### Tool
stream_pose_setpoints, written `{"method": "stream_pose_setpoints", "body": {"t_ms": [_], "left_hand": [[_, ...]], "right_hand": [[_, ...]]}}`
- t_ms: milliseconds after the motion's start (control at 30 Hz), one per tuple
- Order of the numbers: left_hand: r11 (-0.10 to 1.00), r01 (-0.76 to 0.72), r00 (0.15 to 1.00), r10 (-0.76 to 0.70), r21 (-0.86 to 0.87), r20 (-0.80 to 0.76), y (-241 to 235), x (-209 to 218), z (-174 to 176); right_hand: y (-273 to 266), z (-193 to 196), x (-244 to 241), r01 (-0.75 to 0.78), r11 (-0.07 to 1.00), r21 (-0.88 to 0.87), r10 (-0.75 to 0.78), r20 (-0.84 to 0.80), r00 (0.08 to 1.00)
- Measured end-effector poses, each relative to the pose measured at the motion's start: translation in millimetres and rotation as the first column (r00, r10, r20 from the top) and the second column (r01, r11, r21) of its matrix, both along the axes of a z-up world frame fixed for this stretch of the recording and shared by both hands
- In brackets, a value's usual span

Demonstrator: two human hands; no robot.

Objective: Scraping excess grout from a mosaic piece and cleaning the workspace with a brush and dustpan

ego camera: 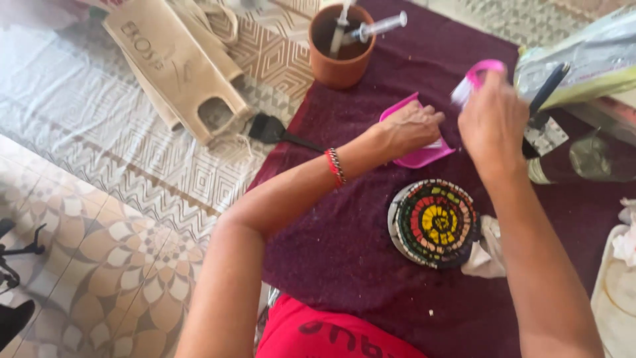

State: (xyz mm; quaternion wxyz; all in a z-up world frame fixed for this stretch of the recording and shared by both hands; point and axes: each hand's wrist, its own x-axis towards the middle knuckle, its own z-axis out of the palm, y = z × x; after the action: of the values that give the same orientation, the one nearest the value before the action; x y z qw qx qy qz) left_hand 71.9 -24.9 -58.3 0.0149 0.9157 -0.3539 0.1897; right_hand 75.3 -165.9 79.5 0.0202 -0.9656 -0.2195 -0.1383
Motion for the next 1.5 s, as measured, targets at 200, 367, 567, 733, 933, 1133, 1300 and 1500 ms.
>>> {"method": "stream_pose_setpoints", "body": {"t_ms": [200, 367, 567, 733, 933, 1133, 1300, 1500], "left_hand": [[0.99, 0.084, 0.991, -0.095, 0.11, 0.093, -6, 7, 22], [0.979, 0.119, 0.993, -0.114, -0.165, 0.04, -13, 26, 73], [0.975, 0.037, 0.932, 0.045, -0.218, 0.361, -47, 69, 57], [0.943, -0.148, 0.948, 0.221, -0.299, 0.227, -41, 35, 40], [0.74, -0.648, 0.753, 0.589, -0.179, -0.293, 31, -124, 91], [0.795, -0.594, 0.735, 0.472, -0.127, -0.487, 50, -143, 26], [0.741, -0.607, 0.688, 0.311, -0.286, -0.656, 47, -172, 81], [0.731, -0.54, 0.713, 0.134, -0.417, -0.689, 90, -261, 165]], "right_hand": [[-47, -1, -49, -0.16, 0.94, 0.302, 0.133, 0.109, 0.985], [-75, 18, -88, -0.317, 0.858, 0.404, 0.225, 0.259, 0.939], [-95, 21, -133, -0.168, 0.756, 0.633, 0.173, 0.055, 0.983], [-108, 20, -164, -0.058, 0.653, 0.755, 0.147, -0.051, 0.988], [-147, 1, -179, 0.006, 0.769, 0.639, 0.013, -0.025, 1.0], [-118, 2, -185, -0.131, 0.754, 0.644, 0.077, 0.111, 0.991], [-109, 4, -189, -0.104, 0.733, 0.672, 0.047, 0.103, 0.994], [-104, 3, -186, -0.119, 0.873, 0.473, 0.058, 0.141, 0.988]]}}
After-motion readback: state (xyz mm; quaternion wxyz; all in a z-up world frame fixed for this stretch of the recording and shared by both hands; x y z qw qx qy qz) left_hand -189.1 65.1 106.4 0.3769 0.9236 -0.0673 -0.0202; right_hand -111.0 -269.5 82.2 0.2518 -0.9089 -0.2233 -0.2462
